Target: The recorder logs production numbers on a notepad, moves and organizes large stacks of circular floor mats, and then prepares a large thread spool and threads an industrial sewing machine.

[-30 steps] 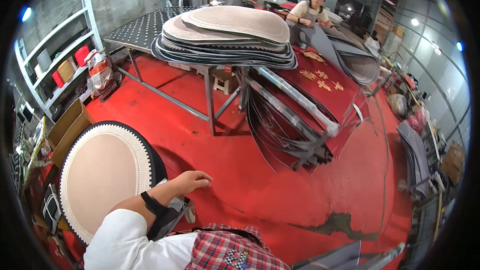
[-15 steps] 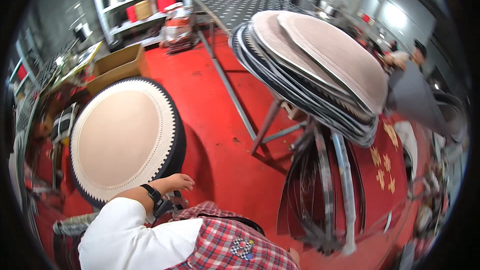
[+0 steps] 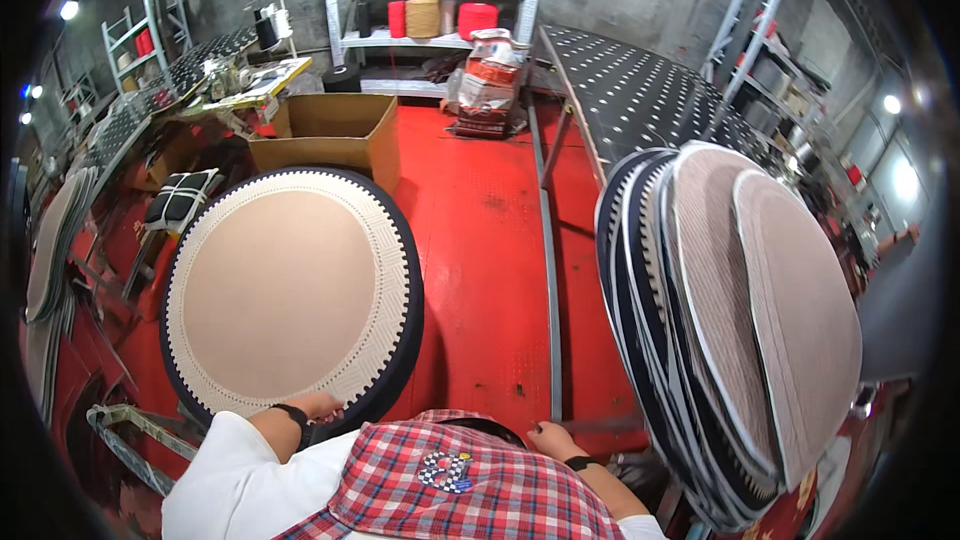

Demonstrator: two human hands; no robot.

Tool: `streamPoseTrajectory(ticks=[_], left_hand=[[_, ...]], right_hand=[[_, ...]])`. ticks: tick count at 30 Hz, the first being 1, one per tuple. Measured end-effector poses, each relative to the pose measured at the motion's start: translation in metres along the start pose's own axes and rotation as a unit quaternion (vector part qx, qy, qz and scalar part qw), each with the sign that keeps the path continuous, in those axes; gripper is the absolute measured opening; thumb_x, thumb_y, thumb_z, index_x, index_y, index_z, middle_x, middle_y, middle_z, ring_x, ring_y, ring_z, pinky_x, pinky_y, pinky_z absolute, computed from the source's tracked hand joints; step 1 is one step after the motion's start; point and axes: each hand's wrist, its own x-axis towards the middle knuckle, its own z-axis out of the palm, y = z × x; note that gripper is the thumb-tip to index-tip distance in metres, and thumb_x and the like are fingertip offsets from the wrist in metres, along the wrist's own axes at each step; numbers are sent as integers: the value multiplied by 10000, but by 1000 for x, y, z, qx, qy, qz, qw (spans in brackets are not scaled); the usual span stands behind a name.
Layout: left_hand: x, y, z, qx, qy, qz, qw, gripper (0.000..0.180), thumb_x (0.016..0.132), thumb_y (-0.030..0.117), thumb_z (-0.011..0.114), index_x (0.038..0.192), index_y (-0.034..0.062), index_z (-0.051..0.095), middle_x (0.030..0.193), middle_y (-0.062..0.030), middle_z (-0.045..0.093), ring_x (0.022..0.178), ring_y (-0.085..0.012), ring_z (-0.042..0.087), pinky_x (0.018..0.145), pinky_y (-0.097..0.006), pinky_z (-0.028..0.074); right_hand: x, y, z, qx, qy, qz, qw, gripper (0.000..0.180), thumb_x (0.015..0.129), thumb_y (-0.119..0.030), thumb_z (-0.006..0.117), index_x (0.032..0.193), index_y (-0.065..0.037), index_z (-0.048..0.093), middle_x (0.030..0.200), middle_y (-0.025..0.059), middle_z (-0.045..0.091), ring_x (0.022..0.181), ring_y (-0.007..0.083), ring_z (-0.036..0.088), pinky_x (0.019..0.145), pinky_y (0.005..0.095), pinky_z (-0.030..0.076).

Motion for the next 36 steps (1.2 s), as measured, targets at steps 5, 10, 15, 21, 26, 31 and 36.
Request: streamPoseTrajectory(ticks=[5, 10, 15, 21, 26, 31, 36], left_hand=[[38, 138, -45, 26, 80, 110, 990, 320, 824, 319, 484, 829, 37, 633, 758, -89, 649, 611, -175, 604, 538, -302, 485], [113, 231, -113, -101, 158, 157, 970, 295, 781, 305, 526, 830, 34, 631, 777, -111, 647, 631, -190, 605, 583, -324, 496], [167, 233, -190, 95, 257, 57, 960, 344, 754, 306, 496, 958, 65, 634, 984, -189, 600, 955, -341, 561, 842, -403, 438], [166, 286, -276, -56, 234, -124, 963, 252, 740, 289, 569, 836, 73, 655, 833, -83, 646, 811, -236, 607, 742, -360, 467], [236, 350, -352, -167, 247, -100, 949, 238, 710, 267, 629, 830, 63, 651, 756, -84, 638, 753, -218, 603, 710, -355, 465], [322, 458, -496, -57, 261, -79, 960, 313, 722, 325, 595, 890, 66, 647, 881, -148, 634, 864, -283, 600, 768, -347, 460], [364, 599, -671, -125, 446, 154, 873, 247, 723, 304, 574, 750, 66, 633, 710, -124, 626, 671, -218, 615, 626, -337, 474]], right_hand=[[136, -65, -101, 17, 75, -7, 997, 344, 739, -340, 591, 850, -15, 571, 820, 180, 609, 795, 324, 586, 700, 396, 453], [291, -124, -190, 132, 174, -15, 976, 356, 759, -321, 611, 869, 12, 546, 778, 146, 604, 725, 256, 589, 658, 351, 453], [447, -175, -299, 122, 143, -86, 978, 355, 824, -334, 530, 911, 11, 544, 785, 134, 607, 730, 222, 590, 663, 334, 451], [573, -257, -437, 62, 153, -125, 978, 427, 804, -398, 524, 1003, -20, 550, 900, 187, 612, 875, 333, 581, 765, 396, 446], [702, -326, -489, 27, 125, -152, 980, 445, 807, -417, 513, 1014, -26, 556, 915, 191, 609, 888, 340, 576, 774, 398, 444], [821, -359, -541, 38, 117, -104, 987, 485, 813, -452, 450, 904, 2, 593, 885, 224, 601, 879, 364, 571, 772, 419, 438], [911, -349, -597, -23, 160, -43, 986, 424, 818, -383, 422, 816, 2, 600, 797, 239, 596, 801, 381, 578, 745, 444, 436]])
